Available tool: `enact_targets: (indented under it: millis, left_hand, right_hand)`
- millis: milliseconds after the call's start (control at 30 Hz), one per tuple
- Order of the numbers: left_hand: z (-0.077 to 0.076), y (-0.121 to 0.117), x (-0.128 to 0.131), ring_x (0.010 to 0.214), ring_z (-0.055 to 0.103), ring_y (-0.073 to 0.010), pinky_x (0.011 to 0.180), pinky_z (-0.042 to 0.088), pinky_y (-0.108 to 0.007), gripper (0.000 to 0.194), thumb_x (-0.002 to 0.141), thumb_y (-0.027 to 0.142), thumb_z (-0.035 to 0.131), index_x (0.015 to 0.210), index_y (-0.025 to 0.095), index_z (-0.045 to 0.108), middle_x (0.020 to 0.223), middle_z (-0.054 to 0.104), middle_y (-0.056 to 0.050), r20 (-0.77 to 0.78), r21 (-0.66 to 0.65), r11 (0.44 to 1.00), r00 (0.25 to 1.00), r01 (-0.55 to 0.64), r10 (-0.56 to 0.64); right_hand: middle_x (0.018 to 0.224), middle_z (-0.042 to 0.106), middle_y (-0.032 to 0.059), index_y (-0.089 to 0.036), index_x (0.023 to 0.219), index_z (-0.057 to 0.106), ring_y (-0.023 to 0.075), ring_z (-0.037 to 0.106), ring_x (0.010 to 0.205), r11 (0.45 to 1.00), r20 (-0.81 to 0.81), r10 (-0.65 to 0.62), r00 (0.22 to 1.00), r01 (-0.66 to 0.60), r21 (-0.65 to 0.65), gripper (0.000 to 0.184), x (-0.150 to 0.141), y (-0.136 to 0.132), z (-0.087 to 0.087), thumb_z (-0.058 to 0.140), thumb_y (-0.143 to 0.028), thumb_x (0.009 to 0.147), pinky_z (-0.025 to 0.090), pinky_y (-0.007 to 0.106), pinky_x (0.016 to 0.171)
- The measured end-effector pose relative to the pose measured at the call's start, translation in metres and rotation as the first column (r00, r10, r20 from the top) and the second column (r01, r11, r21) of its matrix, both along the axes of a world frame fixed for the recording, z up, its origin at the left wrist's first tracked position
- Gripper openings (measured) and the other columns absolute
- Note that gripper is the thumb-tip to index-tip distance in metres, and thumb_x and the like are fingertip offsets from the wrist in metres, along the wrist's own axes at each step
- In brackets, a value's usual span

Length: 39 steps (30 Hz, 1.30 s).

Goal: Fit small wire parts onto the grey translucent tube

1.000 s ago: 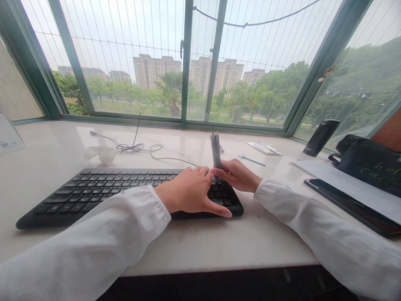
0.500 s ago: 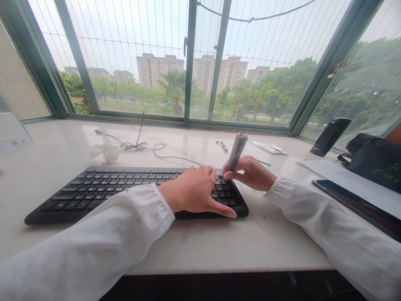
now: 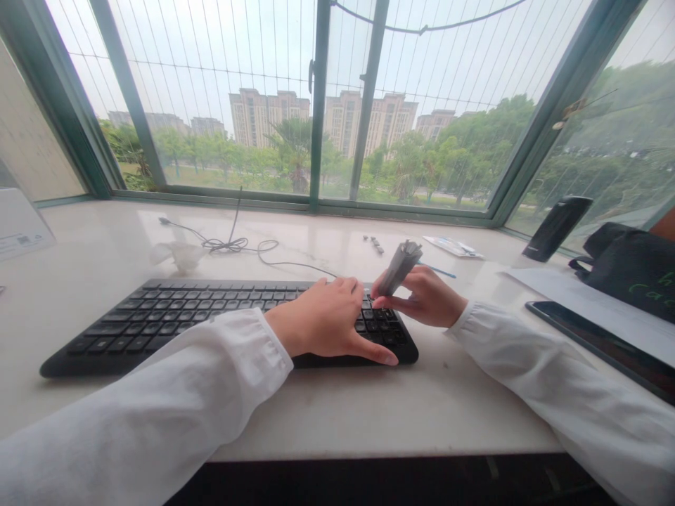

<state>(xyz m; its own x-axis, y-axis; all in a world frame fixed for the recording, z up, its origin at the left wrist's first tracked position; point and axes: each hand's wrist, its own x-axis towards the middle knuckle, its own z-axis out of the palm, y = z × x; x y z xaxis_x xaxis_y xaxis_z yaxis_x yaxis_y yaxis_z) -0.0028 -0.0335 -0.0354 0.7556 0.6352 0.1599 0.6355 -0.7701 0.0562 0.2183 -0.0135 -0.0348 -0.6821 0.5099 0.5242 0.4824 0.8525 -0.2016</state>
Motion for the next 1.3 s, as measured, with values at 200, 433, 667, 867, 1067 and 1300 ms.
enact_targets:
  millis: [200, 433, 667, 867, 1067, 1300]
  left_hand:
    - [0.001, -0.001, 0.001, 0.097, 0.057, -0.0306, 0.087, 0.043, -0.039, 0.099, 0.067, 0.095, 0.030, 0.118, 0.014, 0.057, 0.109, 0.058, -0.013, -0.015, 0.027, 1.000, 1.000, 0.012, -0.012]
    - [0.001, -0.001, 0.000, 0.094, 0.057, -0.0294, 0.086, 0.043, -0.039, 0.104, 0.066, 0.096, 0.028, 0.122, 0.013, 0.056, 0.107, 0.059, -0.013, -0.019, 0.030, 1.000, 1.000, 0.006, -0.005]
    - [-0.002, 0.000, 0.001, 0.099, 0.057, -0.0310, 0.091, 0.042, -0.041, 0.105, 0.065, 0.097, 0.028, 0.124, 0.014, 0.056, 0.110, 0.061, -0.014, 0.006, 0.027, 1.000, 1.000, 0.009, -0.009]
    - [-0.002, 0.000, 0.001, 0.107, 0.055, -0.0330, 0.095, 0.041, -0.042, 0.108, 0.064, 0.097, 0.030, 0.127, 0.013, 0.055, 0.119, 0.060, -0.016, 0.006, 0.008, 1.000, 1.000, -0.002, 0.002]
    - [-0.003, 0.001, 0.001, 0.112, 0.054, -0.0350, 0.097, 0.040, -0.043, 0.111, 0.062, 0.098, 0.028, 0.128, 0.013, 0.054, 0.127, 0.057, -0.019, 0.010, -0.002, 1.000, 1.000, 0.001, -0.001]
    - [-0.005, 0.002, 0.001, 0.109, 0.055, -0.0349, 0.094, 0.041, -0.044, 0.112, 0.062, 0.098, 0.026, 0.124, 0.011, 0.057, 0.123, 0.058, -0.019, 0.008, 0.014, 1.000, 1.000, 0.002, -0.002]
  right_hand:
    - [0.082, 0.071, 0.0043, -0.018, 0.091, 0.068, 0.0147, 0.066, 0.072, 0.991, 0.017, 0.091, 0.996, -0.092, 0.094, 0.020, 0.003, -0.002, -0.003, 0.064, -0.037, 0.090, 0.049, 0.023, 0.069]
    - [0.077, 0.067, 0.0033, -0.018, 0.091, 0.067, 0.0124, 0.060, 0.064, 0.973, 0.008, 0.106, 0.994, -0.105, 0.207, 0.018, 0.004, -0.007, -0.011, 0.065, -0.036, 0.089, 0.048, 0.023, 0.062]
    - [0.078, 0.071, 0.0057, -0.018, 0.082, 0.068, 0.0175, 0.064, 0.069, 0.999, -0.125, -0.036, 0.992, 0.031, -0.042, 0.026, 0.000, -0.005, -0.013, 0.063, -0.043, 0.088, 0.051, 0.028, 0.067]
    - [0.072, 0.066, 0.0054, -0.016, 0.082, 0.065, 0.0183, 0.061, 0.067, 0.895, -0.235, -0.195, 0.952, 0.075, -0.439, 0.044, -0.006, 0.004, -0.016, 0.054, -0.059, 0.088, 0.051, 0.030, 0.063]
    - [0.068, 0.062, 0.0040, -0.014, 0.075, 0.064, 0.0166, 0.056, 0.067, 0.836, -0.190, -0.231, 0.954, 0.095, -0.540, 0.058, -0.011, 0.011, -0.009, 0.048, -0.069, 0.086, 0.046, 0.030, 0.066]
    - [0.062, 0.057, 0.0013, -0.015, 0.072, 0.061, 0.0145, 0.052, 0.061, 0.845, -0.062, -0.216, 0.974, 0.154, -0.512, 0.060, -0.017, 0.010, 0.002, 0.043, -0.070, 0.088, 0.041, 0.028, 0.061]
